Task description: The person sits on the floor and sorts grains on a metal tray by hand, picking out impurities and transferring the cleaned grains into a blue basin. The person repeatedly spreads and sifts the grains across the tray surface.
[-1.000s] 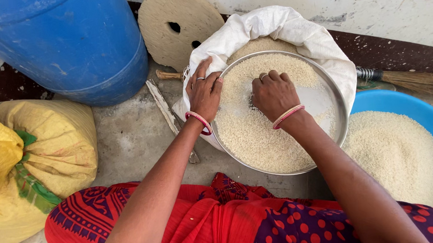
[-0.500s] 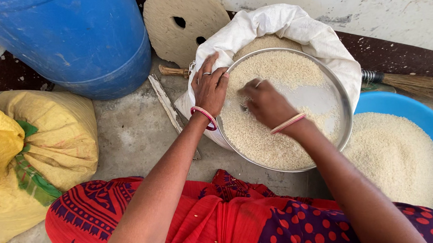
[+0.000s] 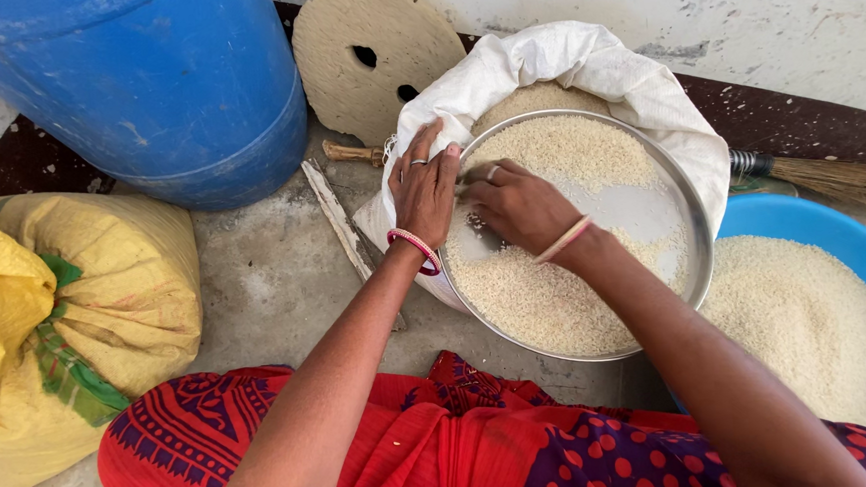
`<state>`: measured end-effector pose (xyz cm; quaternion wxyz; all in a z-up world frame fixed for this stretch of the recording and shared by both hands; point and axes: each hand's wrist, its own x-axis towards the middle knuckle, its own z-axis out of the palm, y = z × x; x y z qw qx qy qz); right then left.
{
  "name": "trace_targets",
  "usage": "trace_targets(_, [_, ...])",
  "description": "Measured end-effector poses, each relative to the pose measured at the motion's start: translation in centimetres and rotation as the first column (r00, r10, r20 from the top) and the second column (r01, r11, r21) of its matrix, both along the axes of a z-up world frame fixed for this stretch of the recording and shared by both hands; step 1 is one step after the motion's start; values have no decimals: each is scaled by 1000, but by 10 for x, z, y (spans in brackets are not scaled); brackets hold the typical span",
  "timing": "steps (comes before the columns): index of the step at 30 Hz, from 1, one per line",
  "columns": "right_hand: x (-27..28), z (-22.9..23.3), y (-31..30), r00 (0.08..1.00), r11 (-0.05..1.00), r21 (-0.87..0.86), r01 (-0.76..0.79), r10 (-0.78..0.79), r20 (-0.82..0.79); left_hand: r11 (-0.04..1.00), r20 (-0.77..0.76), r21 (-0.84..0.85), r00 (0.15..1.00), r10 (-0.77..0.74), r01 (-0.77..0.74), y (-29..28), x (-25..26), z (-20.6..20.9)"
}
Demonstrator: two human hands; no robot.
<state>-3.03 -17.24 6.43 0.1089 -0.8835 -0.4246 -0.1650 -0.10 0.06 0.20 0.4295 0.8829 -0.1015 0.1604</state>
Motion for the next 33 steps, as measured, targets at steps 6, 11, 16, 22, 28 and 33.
trace_targets(6, [-9, 8, -81, 949, 966, -72, 247, -256, -183, 998, 47, 50, 999, 28, -30, -1, 3, -13])
trace_targets(11, [-38, 45, -129, 887, 886, 195, 420, -356, -296, 996, 135, 76, 990, 37, -47, 1, 6, -14])
trace_targets(16, [-58, 72, -133, 796, 788, 281, 548, -389, -464, 996, 84, 89, 996, 11, -18, 3, 2, -5])
trace_targets(22, [-55, 69, -151, 829, 801, 300, 518, -383, -407, 996, 39, 92, 999, -11, 7, 1, -2, 8])
trace_targets(28, [-49, 39, -148, 879, 884, 136, 448, -408, -247, 995, 34, 100, 999, -8, 5, 1, -3, 11])
trace_targets(33, [-59, 18, -126, 900, 957, 3, 289, -271, -341, 996, 45, 86, 999, -9, 5, 2, -3, 9])
